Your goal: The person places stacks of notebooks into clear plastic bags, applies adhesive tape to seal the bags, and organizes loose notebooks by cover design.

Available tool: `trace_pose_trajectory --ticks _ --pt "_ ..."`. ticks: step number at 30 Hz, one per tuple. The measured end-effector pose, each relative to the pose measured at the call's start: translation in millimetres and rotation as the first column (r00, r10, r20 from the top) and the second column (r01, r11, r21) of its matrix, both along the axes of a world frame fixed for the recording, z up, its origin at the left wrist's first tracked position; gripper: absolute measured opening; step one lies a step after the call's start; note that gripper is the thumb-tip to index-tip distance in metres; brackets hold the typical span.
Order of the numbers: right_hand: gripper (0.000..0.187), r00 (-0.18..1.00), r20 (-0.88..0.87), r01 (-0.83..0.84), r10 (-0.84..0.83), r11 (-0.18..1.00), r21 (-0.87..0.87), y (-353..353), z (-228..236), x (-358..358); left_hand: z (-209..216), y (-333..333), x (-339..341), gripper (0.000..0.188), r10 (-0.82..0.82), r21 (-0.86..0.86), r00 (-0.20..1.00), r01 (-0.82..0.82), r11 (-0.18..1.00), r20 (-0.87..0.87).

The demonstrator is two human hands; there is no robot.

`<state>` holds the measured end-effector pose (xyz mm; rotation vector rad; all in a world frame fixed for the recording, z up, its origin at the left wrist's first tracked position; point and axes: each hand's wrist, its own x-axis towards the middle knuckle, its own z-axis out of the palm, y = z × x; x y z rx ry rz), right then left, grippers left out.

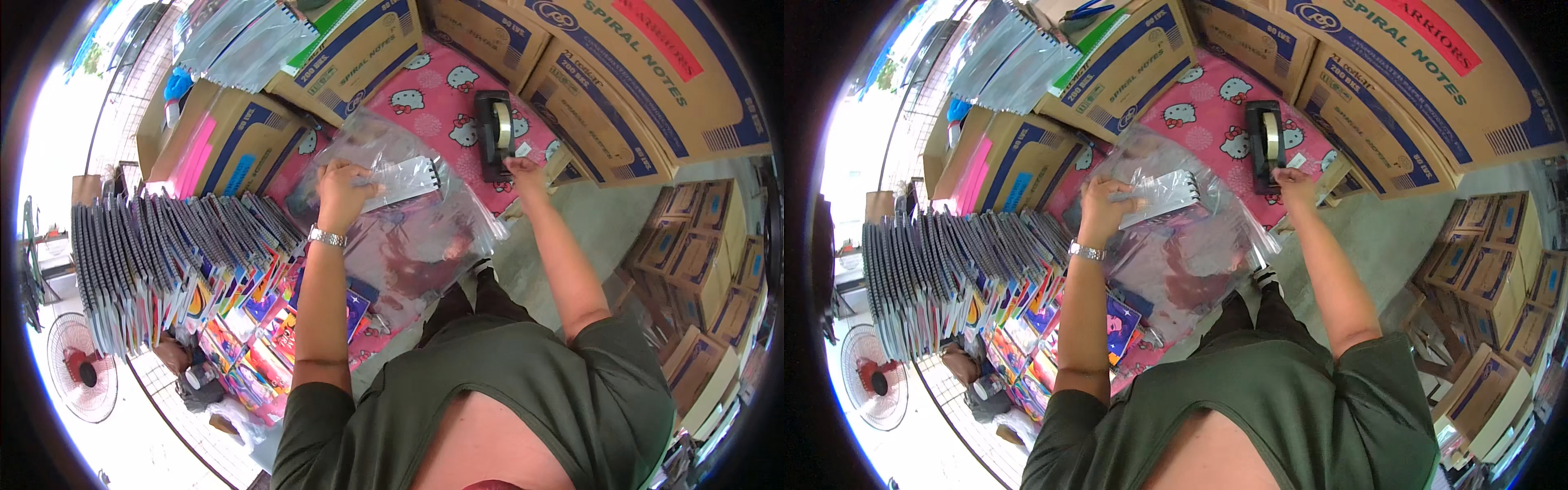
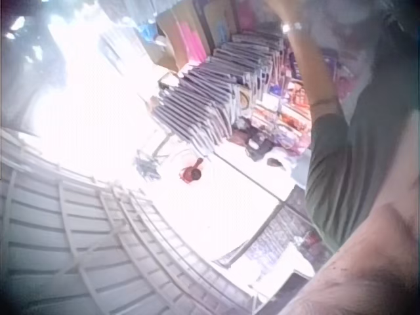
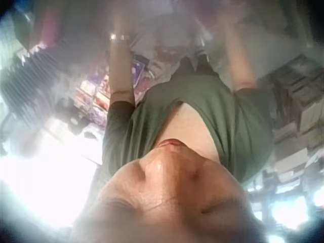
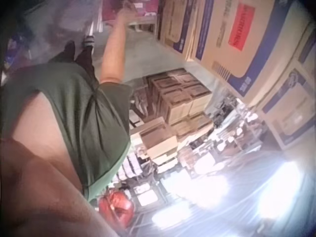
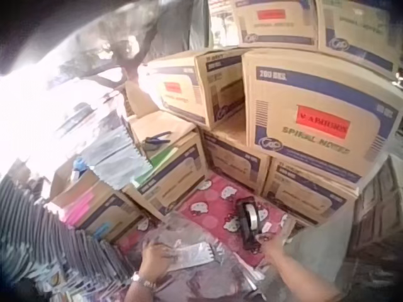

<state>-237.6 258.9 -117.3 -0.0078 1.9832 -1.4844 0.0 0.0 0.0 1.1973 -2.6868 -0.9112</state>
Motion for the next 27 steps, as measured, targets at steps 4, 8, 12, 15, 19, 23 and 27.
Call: trace_pose_trajectory --ticks 4,8,12,15,19,23,27 --pt "0.008 0.982 0.041 0.176 -0.184 0.820 -0.544 30.2 -48.0 38.4 -40.9 -5.1 10.3 0.017 0.282 0.477 0.852 -0.044 0.878 -0.441" --pt "0.006 0.750 0.661 0.365 -0.033 0.854 -0.371 25.5 -72.2 58.2 -28.5 -3.8 0.5 0.014 0.435 0.692 0.829 -0.084 0.717 -0.351" --pt "0.005 0.699 0.601 -0.062 0.388 0.870 -0.489 -65.5 -24.5 34.2 -40.1 4.4 0.7 0.020 0.463 0.661 0.767 -0.067 0.747 -0.445" --pt "0.021 0.669 0.053 -0.651 0.741 0.619 -0.439 -150.0 77.9 11.7 -47.9 3.1 0.9 0.027 0.482 0.691 0.757 -0.057 0.721 -0.441" --pt "0.046 -0.294 -0.190 -0.776 0.937 -0.118 0.619 -232.7 108.4 9.6 -45.2 2.5 -2.7 0.032 0.489 0.730 0.778 -0.059 0.681 -0.394" --pt "0.059 -0.173 0.286 -0.819 0.943 -0.299 0.490 -238.7 57.5 17.1 -52.9 5.6 3.0 0.035 0.447 0.702 0.772 -0.003 0.712 -0.451" --pt "0.055 -0.088 0.306 -0.744 0.948 -0.266 0.613 -216.2 19.5 -14.4 -69.7 2.4 3.1 0.034 -0.013 0.101 0.801 0.092 0.991 -0.598"
